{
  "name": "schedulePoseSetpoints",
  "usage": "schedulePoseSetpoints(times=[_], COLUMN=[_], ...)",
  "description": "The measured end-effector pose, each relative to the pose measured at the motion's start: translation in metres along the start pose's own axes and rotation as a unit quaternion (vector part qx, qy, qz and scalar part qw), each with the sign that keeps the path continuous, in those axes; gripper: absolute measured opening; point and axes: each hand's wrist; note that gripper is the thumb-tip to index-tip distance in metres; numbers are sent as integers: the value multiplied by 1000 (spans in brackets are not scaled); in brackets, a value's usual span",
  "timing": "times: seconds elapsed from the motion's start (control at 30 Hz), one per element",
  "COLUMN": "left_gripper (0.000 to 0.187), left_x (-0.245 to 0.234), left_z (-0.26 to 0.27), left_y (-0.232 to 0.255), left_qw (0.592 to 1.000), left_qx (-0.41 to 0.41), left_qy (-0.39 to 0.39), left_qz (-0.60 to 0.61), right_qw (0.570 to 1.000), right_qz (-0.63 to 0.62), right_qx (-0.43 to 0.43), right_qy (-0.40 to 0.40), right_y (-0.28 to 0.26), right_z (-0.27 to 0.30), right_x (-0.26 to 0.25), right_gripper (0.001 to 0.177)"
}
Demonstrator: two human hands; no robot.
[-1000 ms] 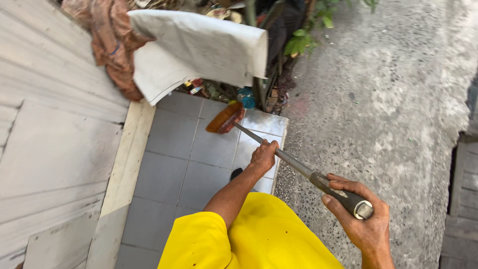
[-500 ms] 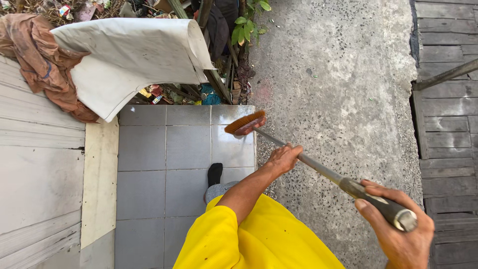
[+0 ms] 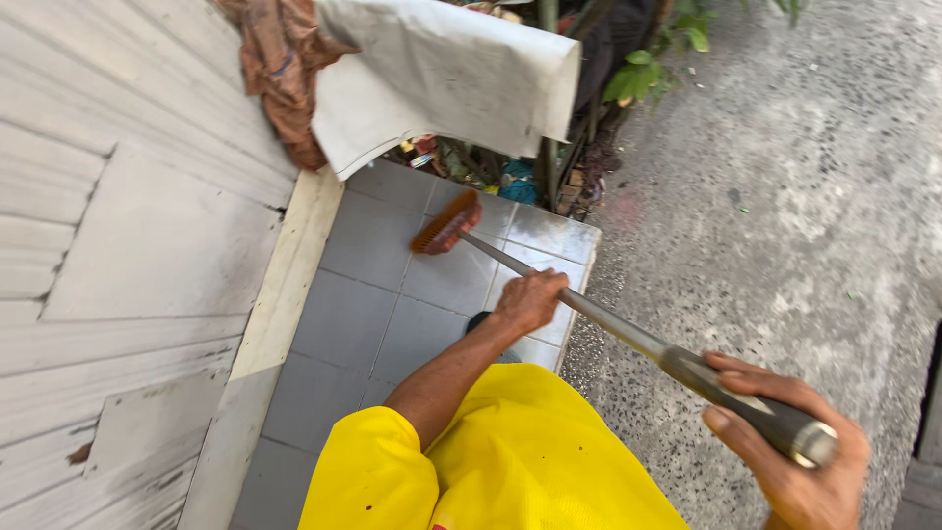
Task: The person sweeps a tiled walkway and a concrete surface using a broom, pushing debris along the floor and toward the edge.
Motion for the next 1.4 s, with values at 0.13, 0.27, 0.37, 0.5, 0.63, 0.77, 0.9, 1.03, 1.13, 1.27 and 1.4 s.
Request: schedulePoseSetpoints(times=[0.13,0.27,0.37,0.5,0.63,0.77,0.9,1.03,1.13,1.27,1.4], left_gripper=[7,4,35,40,36,34,25,23,19,6,11], left_x=[-25,-47,-47,-23,-2,14,41,83,113,134,120], left_z=[15,22,23,14,6,-4,-15,-30,-35,-43,-35], left_y=[-83,-138,-169,-175,-136,-76,-14,54,100,153,181], left_qw=[993,977,955,959,967,971,984,986,980,955,947], left_qx=[-95,-210,-290,-282,-248,-219,-125,-39,58,87,172], left_qy=[60,6,10,19,-3,-57,-115,-160,-187,-279,-271], left_qz=[21,40,58,40,66,72,52,38,32,43,1], right_qw=[988,970,977,980,986,993,997,990,982,972,977], right_qz=[-102,-103,-98,-120,-111,-109,-70,-73,-57,-34,38], right_qx=[-82,-150,-103,-28,-43,-4,25,17,59,69,21], right_qy=[-87,-160,-162,-156,-120,-48,33,118,173,224,210], right_y=[1,18,26,24,19,17,20,29,38,48,51], right_z=[-68,-126,-144,-135,-104,-62,-12,39,73,112,135], right_x=[53,103,137,140,109,75,36,6,-17,-39,-59], right_gripper=[31,31,33,32,33,29,27,23,21,19,20])
Point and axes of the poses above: each hand's wrist, its own z-axis away from the middle knuckle, its own x-axis out of the palm, y = z × x, and after that the axes turned 15 degrees about -y, right-handed
